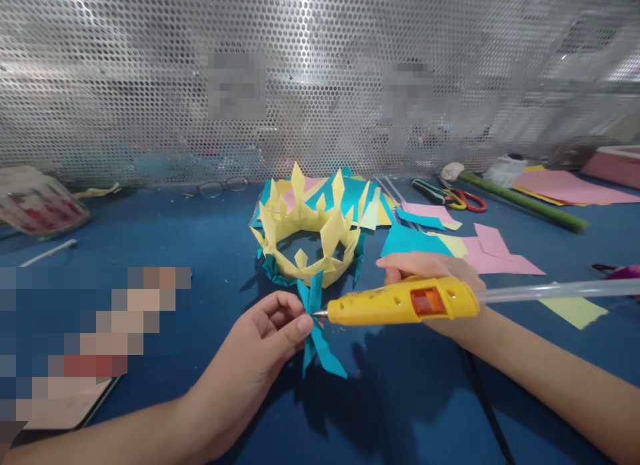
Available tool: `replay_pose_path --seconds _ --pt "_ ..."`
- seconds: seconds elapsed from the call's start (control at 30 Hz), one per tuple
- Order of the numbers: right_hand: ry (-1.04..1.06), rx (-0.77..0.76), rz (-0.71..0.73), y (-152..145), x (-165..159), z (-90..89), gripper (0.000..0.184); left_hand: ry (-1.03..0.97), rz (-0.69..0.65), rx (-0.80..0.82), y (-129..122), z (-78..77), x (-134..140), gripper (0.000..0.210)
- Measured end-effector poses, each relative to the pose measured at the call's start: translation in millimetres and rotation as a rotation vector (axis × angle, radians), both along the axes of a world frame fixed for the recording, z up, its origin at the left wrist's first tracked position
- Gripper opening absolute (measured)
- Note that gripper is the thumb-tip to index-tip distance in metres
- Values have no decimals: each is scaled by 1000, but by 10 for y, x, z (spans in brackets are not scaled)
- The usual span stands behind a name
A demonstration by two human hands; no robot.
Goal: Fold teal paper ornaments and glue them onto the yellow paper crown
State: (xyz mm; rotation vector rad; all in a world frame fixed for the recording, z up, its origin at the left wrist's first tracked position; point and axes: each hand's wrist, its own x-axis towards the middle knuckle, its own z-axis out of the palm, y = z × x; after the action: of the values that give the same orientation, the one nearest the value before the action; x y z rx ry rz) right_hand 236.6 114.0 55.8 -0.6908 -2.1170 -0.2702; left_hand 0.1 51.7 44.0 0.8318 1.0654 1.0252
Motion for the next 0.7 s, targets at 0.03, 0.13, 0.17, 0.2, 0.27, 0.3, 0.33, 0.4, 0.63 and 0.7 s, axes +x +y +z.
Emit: replay_pose_path --seconds 0.03,0.13,0.17,0.2,0.27,0.3,0.33,0.4,0.63,0.7 --pt "-6 -7 -12 -14 -3 20 19 2 -3 -1 4 4 3 39" --pt "-6 -24 -59 -34 -3 53 23 9 -4 0 14 15 12 40" --pt "4 -23 -73 -30 -1 51 22 10 -4 2 16 16 15 40" --pt "17 -21 -86 -21 2 43 22 11 -3 5 17 15 16 40" --pt "41 -15 -103 3 8 16 21 18 -1 10 15 7 14 40" --pt "53 -11 -108 15 11 1 21 23 -1 11 13 1 10 40" --pt "64 -5 -109 27 14 -14 20 27 -4 13 11 -6 6 39" --pt "81 2 -109 45 20 -38 20 36 -8 17 8 -21 -3 38" --pt "93 -33 -122 76 55 -59 16 70 -22 29 14 -29 -8 37" --pt "95 -33 -128 80 59 -53 14 71 -19 30 9 -20 -4 37"
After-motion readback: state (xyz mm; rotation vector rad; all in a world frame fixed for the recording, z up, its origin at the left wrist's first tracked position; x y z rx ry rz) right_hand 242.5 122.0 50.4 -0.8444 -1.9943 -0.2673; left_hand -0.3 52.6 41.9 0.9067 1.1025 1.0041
